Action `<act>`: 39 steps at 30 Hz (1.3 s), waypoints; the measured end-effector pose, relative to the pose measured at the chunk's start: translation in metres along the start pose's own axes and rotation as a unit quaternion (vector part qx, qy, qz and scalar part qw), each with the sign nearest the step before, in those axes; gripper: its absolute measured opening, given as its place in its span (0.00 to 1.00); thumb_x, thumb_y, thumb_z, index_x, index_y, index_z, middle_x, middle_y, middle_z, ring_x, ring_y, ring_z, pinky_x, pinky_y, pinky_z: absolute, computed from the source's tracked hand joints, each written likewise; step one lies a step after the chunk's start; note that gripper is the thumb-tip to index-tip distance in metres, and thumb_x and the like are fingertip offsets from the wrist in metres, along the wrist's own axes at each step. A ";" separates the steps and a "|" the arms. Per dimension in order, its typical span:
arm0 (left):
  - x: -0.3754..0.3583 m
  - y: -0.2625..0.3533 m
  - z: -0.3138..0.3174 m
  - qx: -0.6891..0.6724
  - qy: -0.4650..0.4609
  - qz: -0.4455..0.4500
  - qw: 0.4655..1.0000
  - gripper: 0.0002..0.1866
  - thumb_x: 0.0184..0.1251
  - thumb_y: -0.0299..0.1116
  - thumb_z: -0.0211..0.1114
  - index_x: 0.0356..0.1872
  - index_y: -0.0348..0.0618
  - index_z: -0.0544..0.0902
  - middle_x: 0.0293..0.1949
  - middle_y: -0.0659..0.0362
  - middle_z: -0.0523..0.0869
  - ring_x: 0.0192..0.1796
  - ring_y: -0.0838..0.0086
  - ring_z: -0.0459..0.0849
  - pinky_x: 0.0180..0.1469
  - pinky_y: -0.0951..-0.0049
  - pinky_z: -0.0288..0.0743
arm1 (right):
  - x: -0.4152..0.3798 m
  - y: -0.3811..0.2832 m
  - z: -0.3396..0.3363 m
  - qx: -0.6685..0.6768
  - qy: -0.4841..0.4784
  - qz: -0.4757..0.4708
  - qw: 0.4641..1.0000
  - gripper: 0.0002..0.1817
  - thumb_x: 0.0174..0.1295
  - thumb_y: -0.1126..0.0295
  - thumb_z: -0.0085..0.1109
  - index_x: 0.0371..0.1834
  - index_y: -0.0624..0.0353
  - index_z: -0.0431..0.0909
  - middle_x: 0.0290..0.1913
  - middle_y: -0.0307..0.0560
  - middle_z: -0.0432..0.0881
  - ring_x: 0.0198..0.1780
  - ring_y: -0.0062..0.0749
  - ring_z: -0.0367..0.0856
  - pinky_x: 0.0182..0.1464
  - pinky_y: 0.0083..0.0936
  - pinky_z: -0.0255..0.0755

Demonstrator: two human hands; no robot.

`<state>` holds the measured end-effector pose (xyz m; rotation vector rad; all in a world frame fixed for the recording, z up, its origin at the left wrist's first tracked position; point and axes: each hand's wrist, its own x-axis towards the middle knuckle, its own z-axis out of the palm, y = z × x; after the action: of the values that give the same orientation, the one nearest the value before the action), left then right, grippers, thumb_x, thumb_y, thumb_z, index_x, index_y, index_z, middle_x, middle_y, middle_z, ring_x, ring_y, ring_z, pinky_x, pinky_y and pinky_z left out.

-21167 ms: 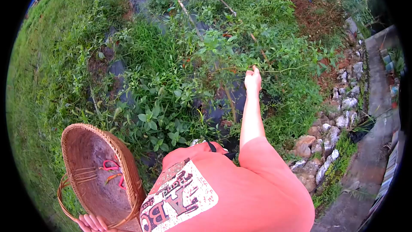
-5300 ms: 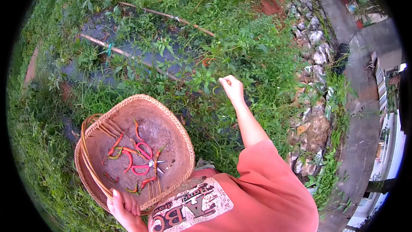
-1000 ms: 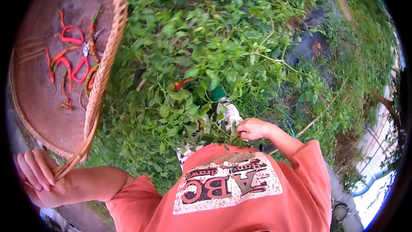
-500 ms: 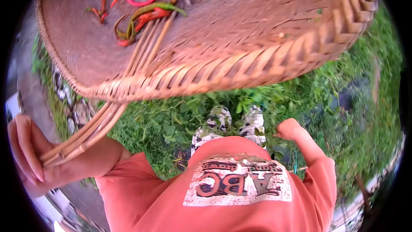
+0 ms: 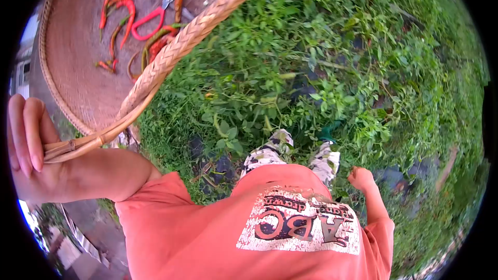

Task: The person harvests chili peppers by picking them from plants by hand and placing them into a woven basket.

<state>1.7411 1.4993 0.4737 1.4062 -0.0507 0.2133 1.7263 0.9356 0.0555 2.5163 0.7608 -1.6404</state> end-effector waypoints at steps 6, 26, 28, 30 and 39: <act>-0.080 0.016 -0.025 0.229 0.268 0.241 0.904 0.12 0.55 0.18 0.46 0.16 0.42 0.59 0.14 0.63 0.61 0.14 0.83 0.58 0.17 0.92 0.54 | -0.005 0.003 -0.019 -0.023 -0.023 0.077 0.997 0.15 0.49 0.58 0.51 0.27 0.57 0.80 0.31 0.55 0.81 0.37 0.49 0.79 0.40 0.38 0.73; -0.210 -0.085 0.096 0.117 0.589 -0.122 0.790 0.18 0.69 0.44 0.49 0.21 0.47 0.61 0.08 0.68 0.55 0.07 0.86 0.50 0.04 0.85 0.44 | -0.092 -0.300 -0.261 0.254 0.247 -0.701 0.618 0.18 0.50 0.72 0.59 0.47 0.56 0.75 0.38 0.44 0.79 0.37 0.37 0.76 0.42 0.29 0.70; -0.227 -0.098 0.103 0.075 0.564 -0.122 0.813 0.17 0.69 0.44 0.48 0.23 0.47 0.63 0.08 0.69 0.56 0.06 0.86 0.50 0.04 0.85 0.43 | -0.080 -0.313 -0.237 0.247 0.298 -0.696 0.605 0.19 0.50 0.69 0.60 0.48 0.55 0.74 0.40 0.43 0.78 0.45 0.37 0.75 0.48 0.30 0.67; -0.223 -0.106 0.110 0.008 0.548 -0.136 0.825 0.17 0.70 0.44 0.46 0.23 0.46 0.63 0.08 0.68 0.57 0.05 0.87 0.50 0.02 0.86 0.44 | -0.079 -0.286 -0.243 0.251 0.304 -0.717 0.575 0.15 0.54 0.69 0.59 0.46 0.57 0.76 0.44 0.44 0.78 0.47 0.37 0.76 0.48 0.32 0.69; -0.196 -0.105 0.146 -0.066 0.467 -0.145 0.870 0.13 0.71 0.39 0.43 0.28 0.43 0.67 0.09 0.68 0.57 0.08 0.84 0.53 0.06 0.86 0.52 | 0.017 0.055 -0.180 0.611 0.518 -0.022 0.598 0.10 0.65 0.67 0.47 0.35 0.63 0.74 0.31 0.41 0.80 0.30 0.20 0.76 0.33 0.17 0.72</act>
<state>1.5809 1.3177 0.3646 1.0350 0.9268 0.6063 1.9082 0.9464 0.1073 4.3963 -0.8462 -0.2649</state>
